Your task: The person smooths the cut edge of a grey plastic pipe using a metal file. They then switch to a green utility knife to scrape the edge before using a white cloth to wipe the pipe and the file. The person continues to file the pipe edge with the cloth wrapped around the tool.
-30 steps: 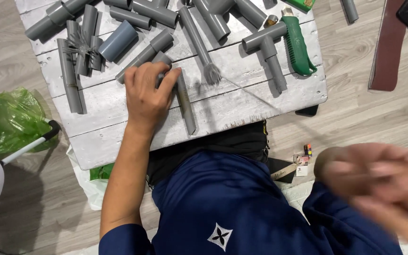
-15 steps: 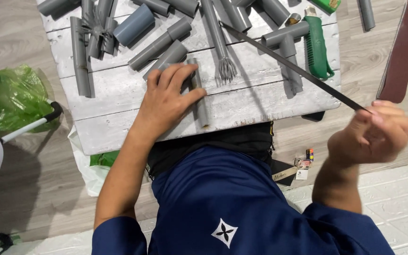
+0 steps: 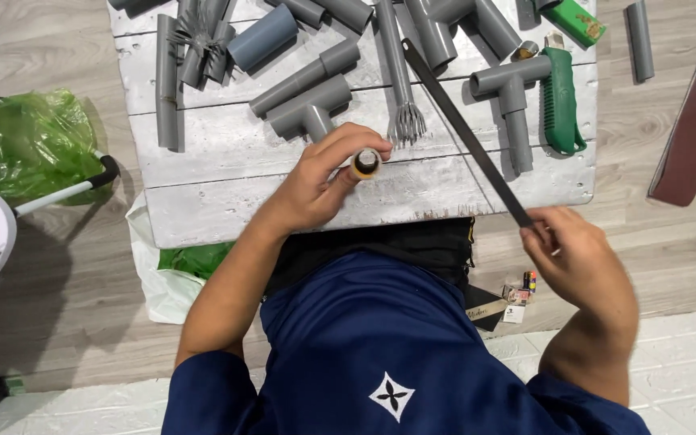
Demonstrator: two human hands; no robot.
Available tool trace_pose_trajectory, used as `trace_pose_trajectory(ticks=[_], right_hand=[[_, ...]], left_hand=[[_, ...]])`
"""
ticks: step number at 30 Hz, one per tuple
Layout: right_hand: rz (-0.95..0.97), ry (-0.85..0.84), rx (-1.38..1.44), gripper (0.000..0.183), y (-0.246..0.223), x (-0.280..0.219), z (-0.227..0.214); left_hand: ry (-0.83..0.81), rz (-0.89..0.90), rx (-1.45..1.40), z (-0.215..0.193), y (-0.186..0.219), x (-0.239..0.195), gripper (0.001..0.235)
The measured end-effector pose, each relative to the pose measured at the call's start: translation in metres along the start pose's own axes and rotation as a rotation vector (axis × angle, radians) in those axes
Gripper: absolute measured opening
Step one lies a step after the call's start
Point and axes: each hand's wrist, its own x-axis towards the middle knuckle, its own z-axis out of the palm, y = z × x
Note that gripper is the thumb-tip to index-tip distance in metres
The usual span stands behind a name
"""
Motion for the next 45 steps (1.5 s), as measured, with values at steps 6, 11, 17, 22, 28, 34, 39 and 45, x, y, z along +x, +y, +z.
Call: trace_pose_trajectory(ticks=[6, 11, 17, 22, 28, 34, 39, 45], right_hand=[[0.214, -0.079, 0.117, 0.019, -0.001, 0.004, 0.014], [0.263, -0.128, 0.379, 0.022, 0.001, 0.018, 0.027], [0.228, -0.207, 0.535, 0.023, 0.022, 0.023, 0.048], [0.154, -0.206, 0.511, 0.028, 0.024, 0.026, 0.064], [0.147, -0.104, 0.491, 0.025, 0.0, 0.023, 0.059], [-0.023, 0.012, 0.184, 0.028, -0.018, 0.022, 0.051], [-0.038, 0.03, 0.091, 0.007, -0.02, 0.019, 0.057], [-0.089, 0.108, 0.077, 0.012, -0.024, 0.023, 0.066]], left_hand=[[0.004, -0.03, 0.038, -0.002, -0.006, -0.009, 0.035], [0.067, -0.038, 0.156, 0.0, -0.008, -0.019, 0.04], [0.148, -0.095, 0.703, 0.0, 0.009, -0.033, 0.034], [0.128, -0.06, 1.067, 0.007, -0.01, -0.046, 0.03], [0.15, -0.082, 1.039, 0.019, -0.034, -0.055, 0.029], [0.17, -0.097, 0.984, 0.021, -0.034, -0.056, 0.027], [0.167, -0.113, 0.97, 0.022, -0.033, -0.056, 0.026], [0.163, -0.128, 0.97, 0.022, -0.035, -0.057, 0.027]])
